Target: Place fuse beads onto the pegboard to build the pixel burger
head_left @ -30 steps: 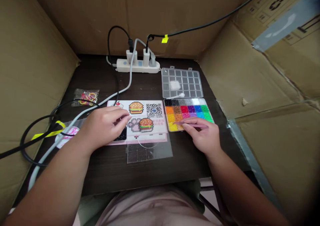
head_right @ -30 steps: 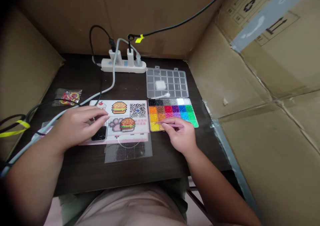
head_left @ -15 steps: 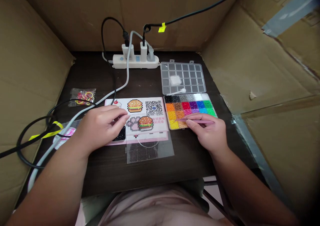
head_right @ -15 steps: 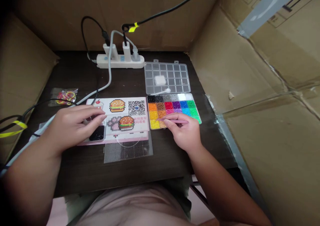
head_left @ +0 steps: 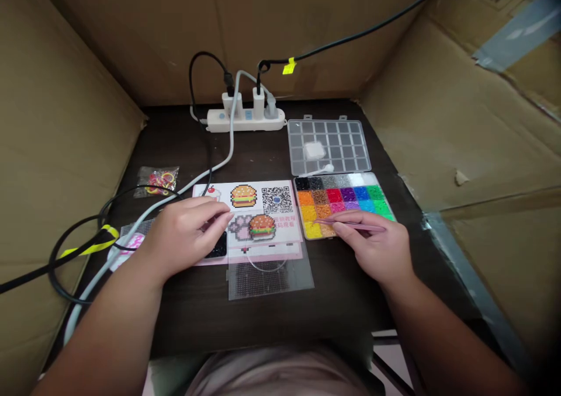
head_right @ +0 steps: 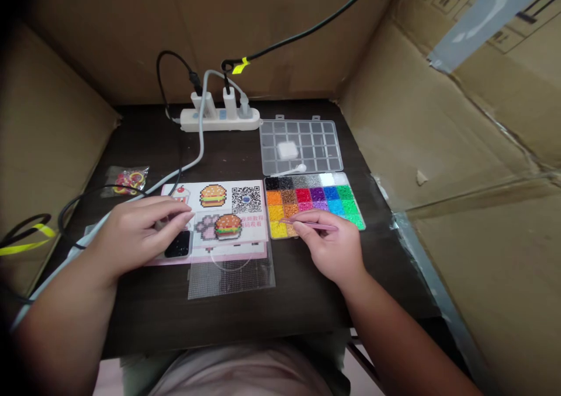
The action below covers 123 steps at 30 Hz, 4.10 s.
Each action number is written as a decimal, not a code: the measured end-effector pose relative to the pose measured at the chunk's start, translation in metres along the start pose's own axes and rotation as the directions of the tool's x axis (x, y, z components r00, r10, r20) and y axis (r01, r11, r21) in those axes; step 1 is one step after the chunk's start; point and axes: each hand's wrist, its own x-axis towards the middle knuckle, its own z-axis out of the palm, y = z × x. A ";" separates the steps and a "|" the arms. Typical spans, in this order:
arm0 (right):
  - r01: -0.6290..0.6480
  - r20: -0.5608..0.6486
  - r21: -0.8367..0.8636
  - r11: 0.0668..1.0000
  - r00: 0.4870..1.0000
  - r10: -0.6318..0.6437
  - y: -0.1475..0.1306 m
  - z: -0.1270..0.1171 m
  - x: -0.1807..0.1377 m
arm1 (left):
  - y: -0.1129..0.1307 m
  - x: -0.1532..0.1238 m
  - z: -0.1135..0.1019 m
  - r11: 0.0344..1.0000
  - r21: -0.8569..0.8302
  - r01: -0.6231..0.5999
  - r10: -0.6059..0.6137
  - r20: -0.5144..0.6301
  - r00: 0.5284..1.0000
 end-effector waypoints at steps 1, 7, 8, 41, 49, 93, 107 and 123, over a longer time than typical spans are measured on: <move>-0.001 -0.004 0.005 1.000 1.000 0.001 0.000 0.000 0.000 | 0.000 0.000 0.000 1.000 -0.001 0.005 -0.005 0.003 1.000; 0.006 0.015 -0.025 1.000 1.000 -0.006 -0.002 0.000 0.001 | -0.002 -0.003 0.001 1.000 -0.014 0.024 -0.024 0.014 1.000; 0.018 0.017 -0.032 0.999 1.000 -0.017 -0.002 0.001 0.001 | -0.002 -0.003 0.002 1.000 -0.014 0.027 -0.027 0.013 1.000; -0.041 0.059 0.065 0.997 0.998 0.037 -0.001 -0.002 0.003 | -0.001 -0.002 -0.001 1.000 0.022 -0.013 0.013 0.017 1.000; -0.033 0.068 0.042 0.999 0.997 0.030 -0.003 -0.002 0.003 | -0.002 0.000 0.001 1.000 0.023 -0.013 0.013 0.001 1.000; 0.226 0.162 0.022 0.974 0.960 -0.227 -0.031 0.055 -0.004 | -0.001 -0.001 0.003 0.998 -0.015 0.059 -0.058 0.047 0.997; 0.219 0.156 -0.021 0.975 0.964 -0.214 -0.026 0.057 -0.001 | 0.001 -0.001 0.001 0.998 0.008 0.069 -0.069 0.077 0.995; 0.216 0.175 -0.047 0.975 0.963 -0.205 -0.025 0.057 0.000 | 0.001 0.000 0.002 0.999 0.009 0.047 -0.047 0.056 0.997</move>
